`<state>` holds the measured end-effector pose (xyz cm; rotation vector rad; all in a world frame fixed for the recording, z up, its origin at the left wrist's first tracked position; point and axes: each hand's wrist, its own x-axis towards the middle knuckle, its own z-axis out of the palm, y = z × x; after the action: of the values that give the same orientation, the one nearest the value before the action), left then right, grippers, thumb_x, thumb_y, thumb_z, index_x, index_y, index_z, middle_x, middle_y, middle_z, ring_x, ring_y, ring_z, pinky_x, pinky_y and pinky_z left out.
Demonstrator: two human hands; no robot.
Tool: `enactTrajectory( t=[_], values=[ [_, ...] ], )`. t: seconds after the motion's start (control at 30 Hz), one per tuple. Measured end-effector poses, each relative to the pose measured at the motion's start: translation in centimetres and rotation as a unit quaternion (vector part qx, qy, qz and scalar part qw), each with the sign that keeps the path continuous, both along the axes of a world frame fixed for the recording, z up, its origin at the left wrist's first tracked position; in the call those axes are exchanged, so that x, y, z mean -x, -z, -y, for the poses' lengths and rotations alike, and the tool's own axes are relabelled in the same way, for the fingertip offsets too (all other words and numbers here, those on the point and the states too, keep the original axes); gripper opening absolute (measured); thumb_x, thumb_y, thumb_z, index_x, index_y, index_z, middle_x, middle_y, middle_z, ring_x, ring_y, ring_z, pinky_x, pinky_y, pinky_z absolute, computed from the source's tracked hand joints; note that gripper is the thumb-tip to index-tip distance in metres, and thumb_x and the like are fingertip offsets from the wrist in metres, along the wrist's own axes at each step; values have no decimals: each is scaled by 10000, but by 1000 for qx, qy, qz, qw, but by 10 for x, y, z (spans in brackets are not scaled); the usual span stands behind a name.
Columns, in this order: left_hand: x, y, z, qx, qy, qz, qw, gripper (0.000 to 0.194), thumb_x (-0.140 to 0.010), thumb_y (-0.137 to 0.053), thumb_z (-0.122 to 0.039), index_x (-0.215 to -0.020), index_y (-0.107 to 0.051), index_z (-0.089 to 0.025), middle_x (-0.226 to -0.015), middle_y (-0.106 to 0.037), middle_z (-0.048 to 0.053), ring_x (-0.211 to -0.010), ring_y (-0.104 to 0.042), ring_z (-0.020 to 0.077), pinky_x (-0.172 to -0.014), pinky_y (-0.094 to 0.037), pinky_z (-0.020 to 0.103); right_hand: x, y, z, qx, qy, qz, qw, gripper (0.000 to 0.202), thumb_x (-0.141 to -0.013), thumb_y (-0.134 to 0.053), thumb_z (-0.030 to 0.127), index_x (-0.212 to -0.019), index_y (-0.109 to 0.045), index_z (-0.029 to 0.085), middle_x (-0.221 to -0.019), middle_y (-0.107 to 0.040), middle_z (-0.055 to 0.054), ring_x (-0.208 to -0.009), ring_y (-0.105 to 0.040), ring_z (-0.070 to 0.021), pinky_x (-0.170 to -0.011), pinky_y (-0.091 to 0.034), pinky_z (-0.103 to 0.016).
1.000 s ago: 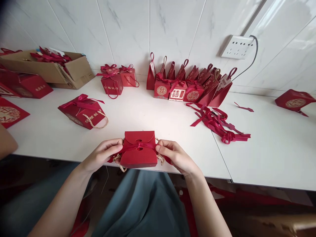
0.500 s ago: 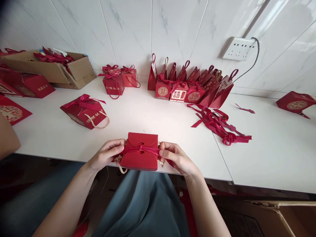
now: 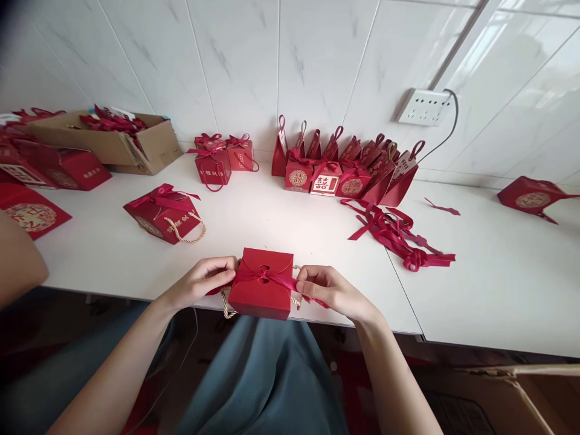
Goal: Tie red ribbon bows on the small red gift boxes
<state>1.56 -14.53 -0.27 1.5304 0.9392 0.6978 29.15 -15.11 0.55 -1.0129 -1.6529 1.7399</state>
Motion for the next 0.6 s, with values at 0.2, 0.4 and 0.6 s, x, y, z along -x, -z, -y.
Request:
enactTrajectory(
  t=[0.2, 0.4, 0.6],
  values=[
    [-10, -31, 5, -8, -28, -32, 999, 245, -856, -495, -350, -693, -481, -168, -604, -453, -45, -546, -395, 79, -524, -312, 213, 13, -36, 8, -104, 21, 12, 994, 215, -827, -605, 358, -704, -582, 184, -663, -520, 10, -592, -451, -115, -546, -364, -247],
    [-19, -34, 10, -19, -49, -2, 999, 98, -854, -494, -286, -860, -504, -189, -676, -517, -45, -554, -427, 75, -535, -345, 207, 39, -33, 11, -188, 66, -9, 980, 167, -841, -580, 322, -841, -691, 197, -1082, -645, -72, -987, -594, -214, -814, -465, -320],
    [-20, -38, 15, -70, -47, -58, 995, 115, -852, -451, -235, -809, -541, -178, -731, -552, -23, -673, -507, 105, -622, -395, 219, 62, -19, 12, -262, 219, 89, 936, 190, -827, -580, 336, -809, -700, 189, -754, -705, -27, -661, -592, -165, -627, -463, -273]
  ],
)
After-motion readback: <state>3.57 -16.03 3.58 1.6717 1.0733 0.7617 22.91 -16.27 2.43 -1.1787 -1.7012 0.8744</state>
